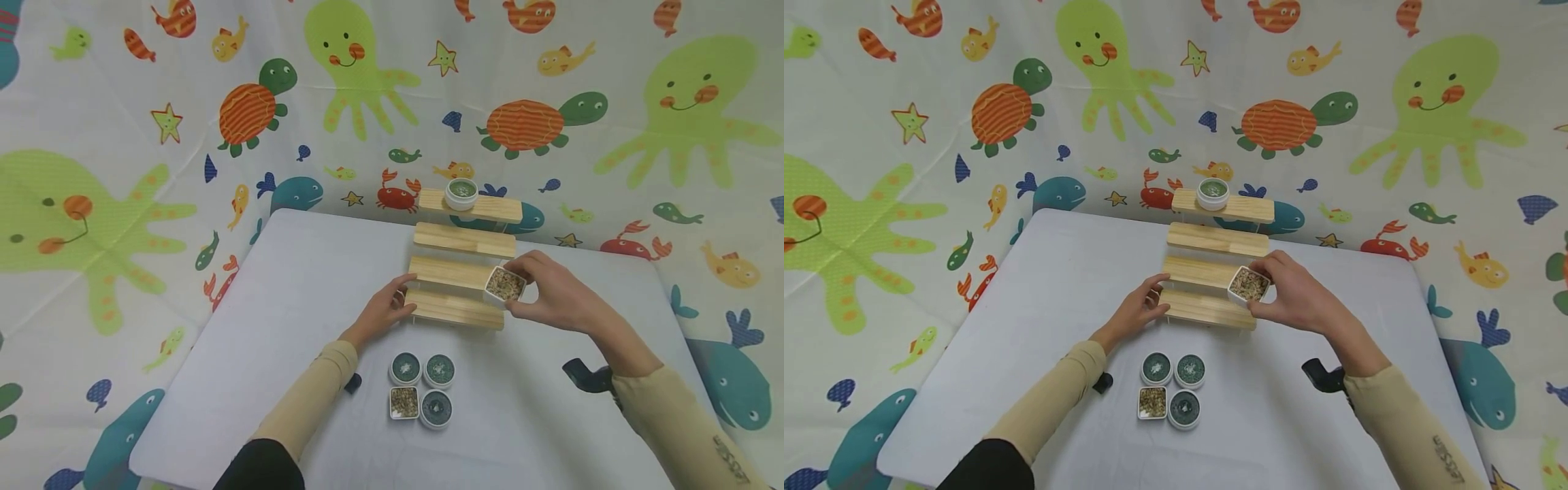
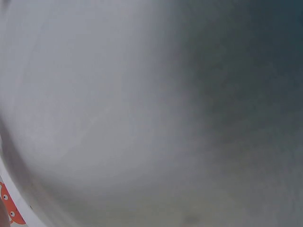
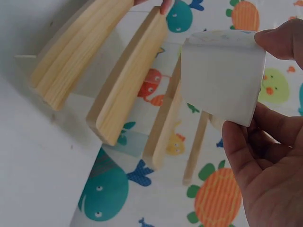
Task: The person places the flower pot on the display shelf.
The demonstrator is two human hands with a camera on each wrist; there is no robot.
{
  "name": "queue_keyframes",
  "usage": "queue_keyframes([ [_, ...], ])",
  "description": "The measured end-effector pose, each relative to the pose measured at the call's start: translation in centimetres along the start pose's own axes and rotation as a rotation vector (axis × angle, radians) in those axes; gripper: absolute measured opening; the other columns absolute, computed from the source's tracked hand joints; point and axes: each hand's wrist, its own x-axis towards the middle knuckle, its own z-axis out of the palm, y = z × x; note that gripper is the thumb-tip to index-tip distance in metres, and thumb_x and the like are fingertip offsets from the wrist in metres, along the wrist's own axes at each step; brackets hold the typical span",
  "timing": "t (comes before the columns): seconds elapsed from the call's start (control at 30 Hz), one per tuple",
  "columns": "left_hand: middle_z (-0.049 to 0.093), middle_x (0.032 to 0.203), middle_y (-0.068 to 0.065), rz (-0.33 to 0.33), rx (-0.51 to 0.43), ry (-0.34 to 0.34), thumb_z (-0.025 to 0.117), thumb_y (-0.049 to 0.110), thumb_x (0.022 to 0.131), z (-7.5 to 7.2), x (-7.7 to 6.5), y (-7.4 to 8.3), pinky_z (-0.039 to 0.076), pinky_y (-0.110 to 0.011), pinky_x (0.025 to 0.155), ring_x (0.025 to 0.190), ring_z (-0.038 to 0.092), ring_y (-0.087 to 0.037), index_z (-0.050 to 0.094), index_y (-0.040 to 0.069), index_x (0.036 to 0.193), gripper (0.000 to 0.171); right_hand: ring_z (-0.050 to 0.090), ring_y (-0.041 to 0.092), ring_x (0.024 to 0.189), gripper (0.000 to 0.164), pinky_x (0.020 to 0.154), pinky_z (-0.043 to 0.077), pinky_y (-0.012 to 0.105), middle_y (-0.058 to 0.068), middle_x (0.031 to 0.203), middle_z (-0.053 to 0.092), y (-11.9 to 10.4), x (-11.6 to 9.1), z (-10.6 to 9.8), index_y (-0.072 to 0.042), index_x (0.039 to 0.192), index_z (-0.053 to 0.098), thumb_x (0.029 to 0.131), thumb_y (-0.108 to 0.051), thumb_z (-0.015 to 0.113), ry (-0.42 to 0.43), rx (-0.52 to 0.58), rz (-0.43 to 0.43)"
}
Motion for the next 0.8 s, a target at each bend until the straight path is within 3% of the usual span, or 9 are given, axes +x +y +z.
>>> queue_keyframes([
  [0.5,0.055,0.101,-0.001,0.019,-0.012,0.011,0.063,0.028,0.087,0.0,-0.1,0.0,0.047,-0.024,0.072,0.082,0.055,-0.012,0.029,0.034,0.140,0.063,0.052,0.026,0.095,0.054,0.083,0.046,0.046,0.013,0.107,0.055,1.5,2.5,-2.0,0.003,0.119,0.054,0.074,-0.023,0.072,0.026,-0.014,0.033],
  [0.8,0.055,0.101,-0.001,0.006,-0.018,0.006,0.062,0.028,0.087,-0.1,-0.1,0.0,0.047,-0.024,0.073,0.083,0.055,-0.012,0.029,0.035,0.140,0.063,0.050,0.026,0.094,0.051,0.081,0.046,0.043,0.012,0.104,0.052,2.5,3.9,-2.7,0.002,0.117,0.055,0.075,-0.023,0.071,0.028,-0.008,0.067],
])
